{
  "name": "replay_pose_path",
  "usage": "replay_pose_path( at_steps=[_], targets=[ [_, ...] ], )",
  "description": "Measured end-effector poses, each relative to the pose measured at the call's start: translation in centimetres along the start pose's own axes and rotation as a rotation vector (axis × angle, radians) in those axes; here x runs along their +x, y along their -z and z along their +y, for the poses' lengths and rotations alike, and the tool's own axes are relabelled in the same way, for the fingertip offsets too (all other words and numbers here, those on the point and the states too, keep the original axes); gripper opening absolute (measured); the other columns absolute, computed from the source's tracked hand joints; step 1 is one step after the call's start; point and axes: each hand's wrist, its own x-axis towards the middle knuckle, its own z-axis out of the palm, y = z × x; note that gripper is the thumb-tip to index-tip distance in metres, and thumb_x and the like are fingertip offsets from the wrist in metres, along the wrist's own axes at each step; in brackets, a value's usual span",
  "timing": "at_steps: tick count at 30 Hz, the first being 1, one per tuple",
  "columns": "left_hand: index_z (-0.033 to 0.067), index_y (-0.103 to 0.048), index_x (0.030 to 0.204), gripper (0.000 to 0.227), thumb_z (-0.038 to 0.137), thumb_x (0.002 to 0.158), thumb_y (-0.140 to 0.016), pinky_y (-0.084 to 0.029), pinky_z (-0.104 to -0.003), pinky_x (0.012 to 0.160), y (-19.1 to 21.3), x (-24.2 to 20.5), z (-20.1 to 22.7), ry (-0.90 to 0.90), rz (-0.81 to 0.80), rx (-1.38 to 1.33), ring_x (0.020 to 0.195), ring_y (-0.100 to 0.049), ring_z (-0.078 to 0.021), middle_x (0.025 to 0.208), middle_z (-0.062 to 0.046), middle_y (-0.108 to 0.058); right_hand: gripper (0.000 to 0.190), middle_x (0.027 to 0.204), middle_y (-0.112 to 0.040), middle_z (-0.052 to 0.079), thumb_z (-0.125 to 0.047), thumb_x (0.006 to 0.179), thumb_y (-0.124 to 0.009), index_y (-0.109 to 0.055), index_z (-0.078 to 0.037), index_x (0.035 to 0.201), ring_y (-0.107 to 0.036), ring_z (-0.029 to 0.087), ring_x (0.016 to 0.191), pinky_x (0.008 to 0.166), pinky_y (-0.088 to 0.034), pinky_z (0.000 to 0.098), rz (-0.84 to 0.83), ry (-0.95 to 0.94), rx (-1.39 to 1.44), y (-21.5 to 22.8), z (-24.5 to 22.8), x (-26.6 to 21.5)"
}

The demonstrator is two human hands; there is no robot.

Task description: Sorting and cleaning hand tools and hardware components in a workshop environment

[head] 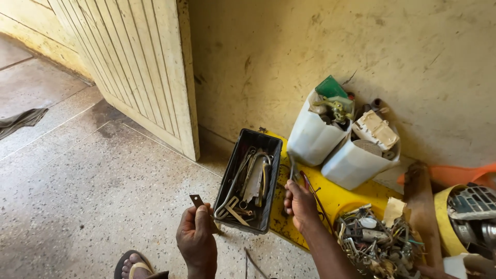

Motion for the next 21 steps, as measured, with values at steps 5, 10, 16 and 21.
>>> replay_pose_path(
  at_steps=[5,10,16,21],
  targets=[
    [0.0037,-0.079,0.105,0.023,0.021,0.106,-0.064,-0.05,-0.035,0.062,-0.3,-0.2,0.2,0.002,-0.013,0.013,0.076,-0.062,-0.0174,0.088,-0.007,-0.075,0.022,0.073,-0.062,0.004,-0.03,0.106,-0.065,-0.071,-0.008,0.105,-0.056,0.017,0.054,0.047,-0.042,0.0321,0.061,0.232,-0.177,-0.9,-1.7,-2.3],
    [0.0039,-0.078,0.101,0.023,0.021,0.106,-0.064,-0.054,-0.035,0.061,-0.3,0.1,-0.7,-0.027,0.003,0.034,0.075,-0.065,-0.0176,0.087,-0.007,-0.076,0.039,0.067,-0.063,-0.001,-0.051,0.099,-0.057,-0.072,-0.017,0.088,-0.056,0.016,0.062,0.059,-0.04,0.0409,0.008,0.524,-0.843,-3.3,-4.3,-2.9],
    [0.0021,-0.079,0.104,0.025,0.023,0.106,-0.064,-0.054,-0.035,0.062,-0.1,0.2,-0.7,-0.013,0.019,0.037,0.078,-0.066,-0.019,0.091,-0.01,-0.078,0.052,0.051,-0.041,-0.005,-0.031,0.101,-0.061,-0.045,-0.02,0.053,-0.033,0.012,0.045,0.045,-0.031,0.0355,0.001,0.51,-1.174,-7.7,-5.4,-0.8],
    [0.0039,-0.079,0.105,0.025,0.023,0.105,-0.063,-0.053,-0.033,0.068,0.3,0.5,0.6,-0.006,0.033,0.044,0.079,-0.064,-0.0173,0.089,-0.01,-0.077,0.037,0.075,-0.066,0.003,-0.048,0.101,-0.062,-0.067,-0.015,0.084,-0.062,0.024,0.065,0.056,-0.046,0.0434,-0.01,0.706,-1.269,-7.5,-4.4,0.6]
  ],
)
